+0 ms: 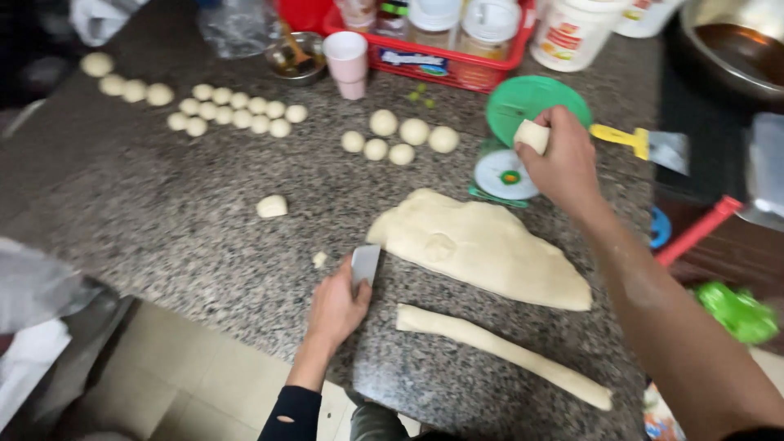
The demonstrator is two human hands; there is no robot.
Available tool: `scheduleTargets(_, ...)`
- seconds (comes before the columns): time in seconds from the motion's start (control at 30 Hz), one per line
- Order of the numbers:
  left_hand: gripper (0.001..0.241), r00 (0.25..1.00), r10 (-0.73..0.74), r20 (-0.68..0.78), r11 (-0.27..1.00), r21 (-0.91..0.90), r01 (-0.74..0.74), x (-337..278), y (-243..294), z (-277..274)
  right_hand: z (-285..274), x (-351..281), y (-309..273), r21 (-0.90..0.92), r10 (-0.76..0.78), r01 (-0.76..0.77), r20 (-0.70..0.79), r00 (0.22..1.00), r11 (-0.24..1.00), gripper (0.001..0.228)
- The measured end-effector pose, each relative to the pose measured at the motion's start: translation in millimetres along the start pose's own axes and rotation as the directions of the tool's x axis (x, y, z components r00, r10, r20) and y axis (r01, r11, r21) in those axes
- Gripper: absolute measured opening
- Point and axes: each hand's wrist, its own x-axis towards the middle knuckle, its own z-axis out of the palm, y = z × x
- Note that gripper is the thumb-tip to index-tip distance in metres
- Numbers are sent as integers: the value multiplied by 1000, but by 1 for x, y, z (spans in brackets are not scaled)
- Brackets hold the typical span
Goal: Divides a large piece of dough into small, equal-sized rounds and arranges them on the counter.
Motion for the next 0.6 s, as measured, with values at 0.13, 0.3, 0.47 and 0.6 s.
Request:
scheduleTargets(0.13, 59, 998, -51, -24, 998, 43, 52, -8, -27, -12, 3, 6, -133, 368, -6, 27, -56, 998, 930, 53)
scheduleTargets(0.3, 62, 990, -141, -1, 988, 57, 141, -26, -36, -36, 47, 4, -236, 453, -214, 291, -213, 953, 843, 41)
scheduleTargets(0.47, 55, 984, -177, 8, 984, 8, 177, -50, -56, -40, 116, -8, -247, 364, -417, 310, 266, 869, 878, 73)
scheduleTargets(0.6, 52, 983, -183, -16, 979, -97, 181, -70, -68, -19, 106, -49, -221, 334, -376, 239, 443, 814, 912, 60)
